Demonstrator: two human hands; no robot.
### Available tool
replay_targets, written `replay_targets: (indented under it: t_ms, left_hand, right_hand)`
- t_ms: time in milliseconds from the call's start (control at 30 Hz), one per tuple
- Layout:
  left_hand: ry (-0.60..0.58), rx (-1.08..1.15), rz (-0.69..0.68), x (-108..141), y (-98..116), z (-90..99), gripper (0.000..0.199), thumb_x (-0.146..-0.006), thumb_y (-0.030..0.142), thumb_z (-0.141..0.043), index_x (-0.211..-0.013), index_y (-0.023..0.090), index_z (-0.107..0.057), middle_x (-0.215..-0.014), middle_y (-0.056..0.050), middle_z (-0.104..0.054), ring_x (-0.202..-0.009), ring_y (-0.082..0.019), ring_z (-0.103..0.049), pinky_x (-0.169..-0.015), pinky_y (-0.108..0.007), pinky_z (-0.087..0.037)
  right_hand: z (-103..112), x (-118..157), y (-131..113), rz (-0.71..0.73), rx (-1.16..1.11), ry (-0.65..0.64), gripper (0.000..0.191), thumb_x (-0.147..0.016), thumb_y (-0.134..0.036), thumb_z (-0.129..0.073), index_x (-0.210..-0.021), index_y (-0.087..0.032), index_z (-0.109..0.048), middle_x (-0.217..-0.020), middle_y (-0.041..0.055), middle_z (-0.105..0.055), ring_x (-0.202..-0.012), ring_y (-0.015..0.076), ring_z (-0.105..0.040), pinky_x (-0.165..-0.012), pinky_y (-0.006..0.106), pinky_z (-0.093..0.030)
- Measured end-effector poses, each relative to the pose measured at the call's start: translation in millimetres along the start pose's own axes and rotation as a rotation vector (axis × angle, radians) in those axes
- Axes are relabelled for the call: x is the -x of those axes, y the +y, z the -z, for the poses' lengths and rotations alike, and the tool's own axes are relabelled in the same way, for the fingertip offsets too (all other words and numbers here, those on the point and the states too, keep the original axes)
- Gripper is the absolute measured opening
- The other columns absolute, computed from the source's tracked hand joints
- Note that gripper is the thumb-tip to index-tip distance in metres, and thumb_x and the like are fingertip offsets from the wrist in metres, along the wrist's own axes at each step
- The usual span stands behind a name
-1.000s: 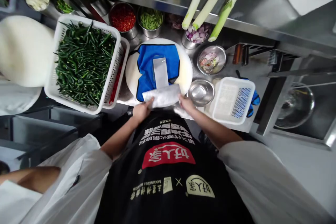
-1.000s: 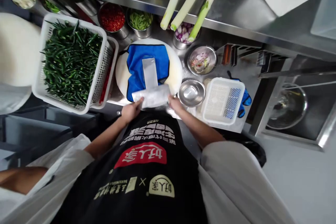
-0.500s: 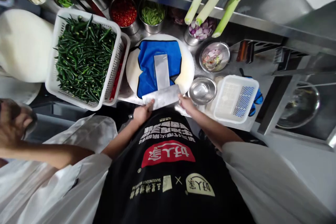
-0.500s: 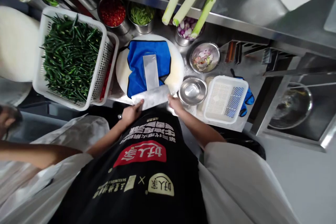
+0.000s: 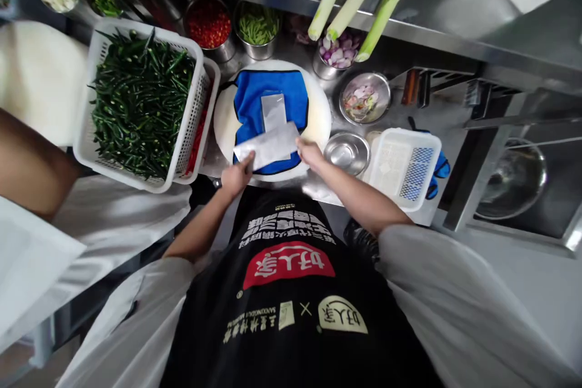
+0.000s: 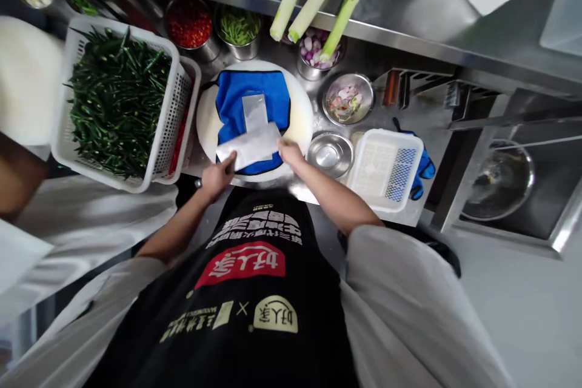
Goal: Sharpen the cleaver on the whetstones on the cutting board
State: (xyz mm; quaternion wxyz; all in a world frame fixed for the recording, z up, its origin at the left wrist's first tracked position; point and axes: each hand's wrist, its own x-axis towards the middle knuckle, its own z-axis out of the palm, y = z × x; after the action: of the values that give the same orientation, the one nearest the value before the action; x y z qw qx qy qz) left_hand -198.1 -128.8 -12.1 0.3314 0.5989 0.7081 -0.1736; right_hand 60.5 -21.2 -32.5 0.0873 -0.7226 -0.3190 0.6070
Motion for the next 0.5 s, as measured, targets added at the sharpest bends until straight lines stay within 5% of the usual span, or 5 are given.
replay_targets:
  t_ms: [100,300,500]
  left_hand:
    - [0.079,-0.011,-0.004,-24,0,19.0,0.078,-0.100,0.032,-0.058,-0.171,0.039,-0.028,-0.130,-0.009,-0.074,-0.115,-0.029,-0.073,-0.093,-0.033,-0.052]
    - [-0.120,0.016,-0.027,39,-1,-20.7,0.074,-0.101,0.038,-0.058,-0.170,0.038,-0.033,-0.124,-0.009,-0.076,-0.104,-0.028,-0.075,-0.086,-0.032,-0.053]
    - [0.072,0.007,0.010,-15,-5,13.1,0.078,-0.099,0.032,-0.060,-0.171,0.041,-0.029,-0.132,-0.008,-0.074,-0.116,-0.028,-0.072,-0.092,-0.032,-0.052]
  right_hand:
    - [-3,-21,-22,0.064,-0.042,0.042,0.050,-0.109,-0.041,-0.055,-0.064,-0.022,-0.044,-0.044,-0.0024,-0.040,-0.039,0.0097,-0.038,-0.040,0.022,-0.029]
    - [6,31,31,-0.069,0.026,-0.040,0.044,-0.104,-0.042,-0.062,-0.066,-0.022,-0.049,-0.044,-0.0019,-0.043,-0.037,0.0114,-0.039,-0.038,0.024,-0.029]
    - [-5,-14,-15,0.040,-0.039,0.012,0.051,-0.108,-0.043,-0.056,-0.063,-0.021,-0.042,-0.044,-0.0020,-0.043,-0.038,0.0085,-0.037,-0.042,0.022,-0.030]
